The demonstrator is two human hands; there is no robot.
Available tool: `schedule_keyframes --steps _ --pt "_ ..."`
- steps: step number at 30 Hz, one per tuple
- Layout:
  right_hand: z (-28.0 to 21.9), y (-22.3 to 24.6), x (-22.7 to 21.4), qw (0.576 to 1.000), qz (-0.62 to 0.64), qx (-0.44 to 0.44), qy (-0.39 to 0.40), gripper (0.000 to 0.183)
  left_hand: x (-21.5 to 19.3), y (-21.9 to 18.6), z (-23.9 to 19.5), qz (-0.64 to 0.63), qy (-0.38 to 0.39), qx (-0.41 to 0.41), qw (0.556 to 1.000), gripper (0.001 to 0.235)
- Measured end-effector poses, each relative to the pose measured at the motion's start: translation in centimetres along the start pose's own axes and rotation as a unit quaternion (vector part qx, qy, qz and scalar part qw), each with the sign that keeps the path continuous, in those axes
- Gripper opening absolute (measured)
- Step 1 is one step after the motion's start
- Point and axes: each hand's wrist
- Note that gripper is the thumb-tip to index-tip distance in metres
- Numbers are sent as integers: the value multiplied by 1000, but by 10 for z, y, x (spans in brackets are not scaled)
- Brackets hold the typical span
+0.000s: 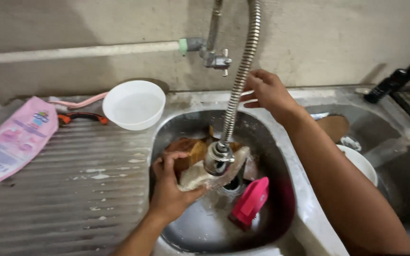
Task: The person scrubs a brown leather shoe with a pink sponge in a kitchen sink, rinses it under running water, and then uses a wooden block to scrub the sole and sides. The shoe is handled repeatedly, turned over, and rinsed multiple times.
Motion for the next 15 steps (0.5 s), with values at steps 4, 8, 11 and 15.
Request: schedule_keyframes --steps 4,8,11,15 --pt "36 9 26 999 37 18 -2 68 -5 -2 2 23 -4 38 999 85" --pt "63 2 45 991 109 69 45 67 -12 -15 3 -23 -7 59 998 78" --pt "71 -8 41 976 169 114 72 61 -15 -20 4 -24 -1 48 999 75" --pt "90 -18 41 971 195 113 81 57 -26 -29 6 -11 9 51 999 76"
Point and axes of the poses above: each hand's wrist, its own z-axis towards the middle knuckle, its own x-axis out of the palm, y = z × x, and after that the axes turned 5 degrees about -y, right-handed
